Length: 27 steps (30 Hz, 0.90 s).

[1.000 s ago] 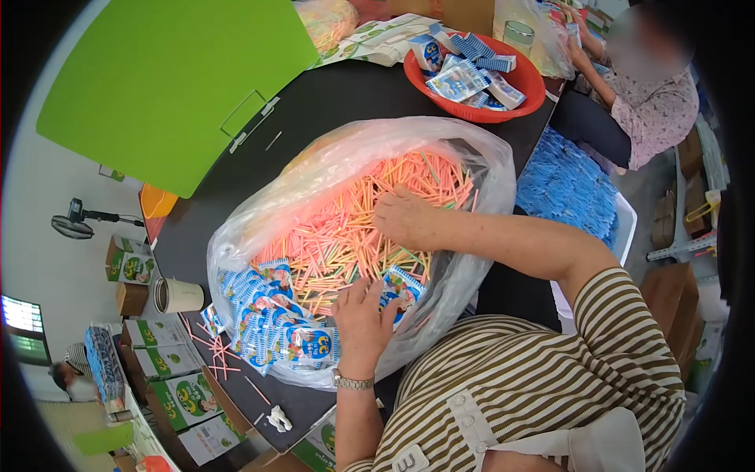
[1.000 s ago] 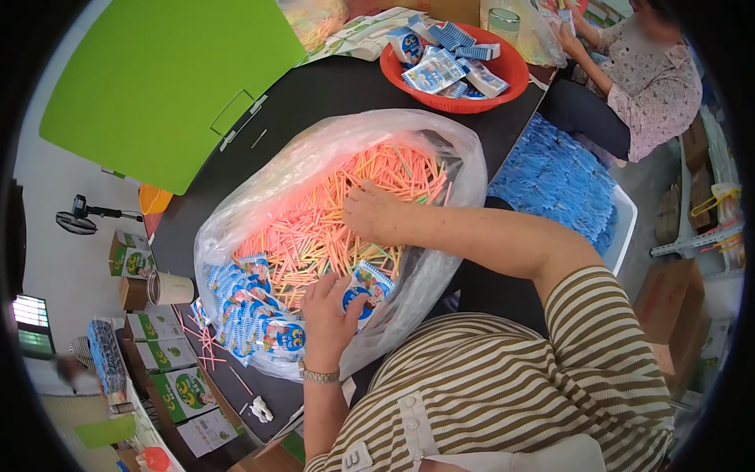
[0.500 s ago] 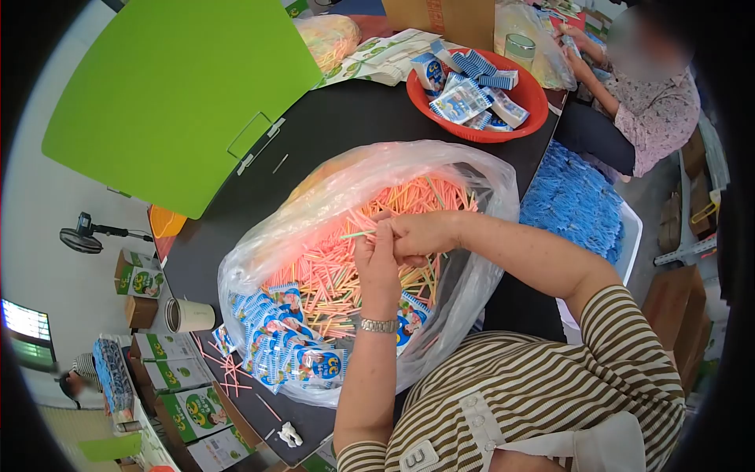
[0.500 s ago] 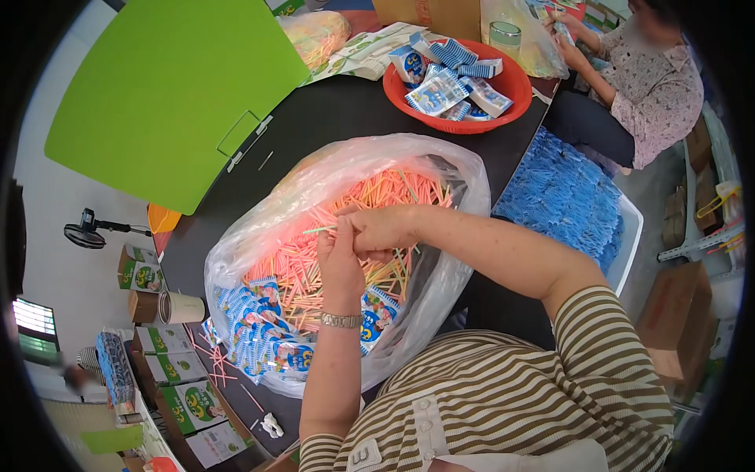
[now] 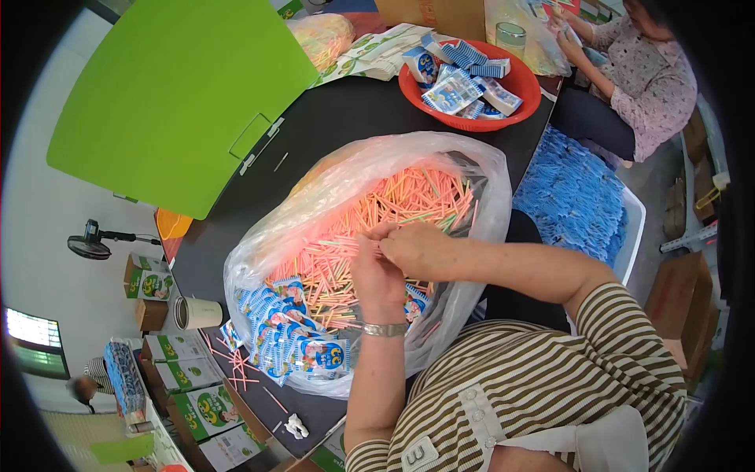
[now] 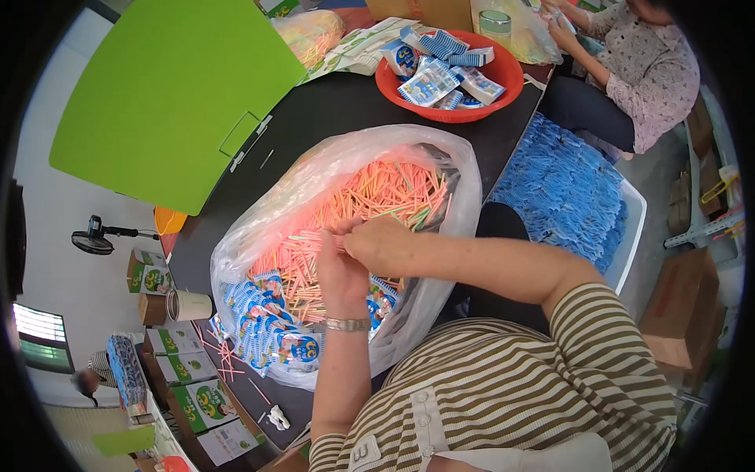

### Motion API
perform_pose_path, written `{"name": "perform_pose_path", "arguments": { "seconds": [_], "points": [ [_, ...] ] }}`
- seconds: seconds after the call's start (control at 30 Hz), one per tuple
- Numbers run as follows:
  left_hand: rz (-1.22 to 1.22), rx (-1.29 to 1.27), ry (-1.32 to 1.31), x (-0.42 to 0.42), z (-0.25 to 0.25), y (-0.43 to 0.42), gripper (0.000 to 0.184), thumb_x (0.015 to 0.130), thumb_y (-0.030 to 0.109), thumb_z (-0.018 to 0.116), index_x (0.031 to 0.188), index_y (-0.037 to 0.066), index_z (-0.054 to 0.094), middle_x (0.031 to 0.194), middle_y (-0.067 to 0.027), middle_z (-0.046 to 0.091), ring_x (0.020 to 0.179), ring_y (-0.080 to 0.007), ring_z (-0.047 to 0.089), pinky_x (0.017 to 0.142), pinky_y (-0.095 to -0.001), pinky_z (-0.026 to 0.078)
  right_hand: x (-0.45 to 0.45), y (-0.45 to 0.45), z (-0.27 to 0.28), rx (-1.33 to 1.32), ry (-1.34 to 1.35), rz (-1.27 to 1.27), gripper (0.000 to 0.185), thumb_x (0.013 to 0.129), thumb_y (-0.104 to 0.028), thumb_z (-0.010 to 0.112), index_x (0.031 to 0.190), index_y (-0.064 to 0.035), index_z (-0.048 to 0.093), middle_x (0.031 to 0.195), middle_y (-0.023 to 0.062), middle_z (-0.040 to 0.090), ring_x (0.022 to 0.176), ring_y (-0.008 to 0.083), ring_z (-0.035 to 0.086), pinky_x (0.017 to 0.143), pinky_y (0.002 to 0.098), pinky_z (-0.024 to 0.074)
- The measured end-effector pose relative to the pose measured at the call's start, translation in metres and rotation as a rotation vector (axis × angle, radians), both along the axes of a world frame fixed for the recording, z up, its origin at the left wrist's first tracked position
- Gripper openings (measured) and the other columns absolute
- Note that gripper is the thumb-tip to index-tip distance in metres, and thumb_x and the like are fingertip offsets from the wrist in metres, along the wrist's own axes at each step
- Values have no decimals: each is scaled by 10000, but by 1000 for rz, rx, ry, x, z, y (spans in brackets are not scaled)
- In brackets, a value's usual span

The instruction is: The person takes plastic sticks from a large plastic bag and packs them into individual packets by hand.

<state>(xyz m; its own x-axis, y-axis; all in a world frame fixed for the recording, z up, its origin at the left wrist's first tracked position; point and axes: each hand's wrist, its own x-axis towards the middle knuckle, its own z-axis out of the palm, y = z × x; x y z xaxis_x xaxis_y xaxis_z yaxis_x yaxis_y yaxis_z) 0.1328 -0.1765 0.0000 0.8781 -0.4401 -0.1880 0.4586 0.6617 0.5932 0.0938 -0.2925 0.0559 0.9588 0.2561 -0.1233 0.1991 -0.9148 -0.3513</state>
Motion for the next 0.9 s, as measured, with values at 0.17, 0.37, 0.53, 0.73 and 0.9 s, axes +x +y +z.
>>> {"name": "perform_pose_path", "arguments": {
  "seconds": [0.17, 0.37, 0.53, 0.73, 0.9],
  "points": [
    [-65, 58, -68, -11, 3, 19, 310, 952, 322, 491, 944, 22, 566, 967, -141, 635, 928, -234, 602, 860, -378, 472, -14, 11, -10, 123, -27, -62, 196, 809, -174, 514, 860, -27, 632, 818, 153, 669, 799, 321, 661, 684, 436, 522],
    [-101, 174, -181, -21, 17, 20, 247, 964, 260, 473, 912, 34, 559, 926, -107, 623, 895, -216, 596, 829, -369, 475, -24, 9, 3, 69, -64, 34, 234, 851, -223, 514, 856, -23, 633, 832, 151, 664, 828, 310, 649, 713, 407, 511],
    [-328, 387, -359, -19, 18, 45, 195, 964, 219, 468, 923, 45, 547, 879, -90, 614, 830, -193, 603, 762, -360, 498, -5, -22, 33, 432, -149, -193, 278, 852, -284, 549, 859, -25, 649, 905, 145, 647, 850, 279, 628, 745, 393, 491],
    [-442, 477, -457, -24, 27, 45, 183, 955, 219, 487, 922, 54, 558, 877, -90, 612, 787, -198, 604, 748, -375, 499, 43, -17, 18, 839, -270, -172, 376, 800, -369, 633, 944, -22, 651, 971, 168, 592, 884, 283, 593, 793, 381, 467],
    [-131, 22, 4, -13, 16, 59, 222, 948, 268, 501, 930, 59, 573, 933, -95, 621, 880, -226, 594, 836, -407, 472, 6, -14, 8, 104, -779, -93, 484, 766, -371, 669, 1099, -34, 568, 989, 130, 596, 963, 292, 572, 867, 426, 428]
  ]
}}
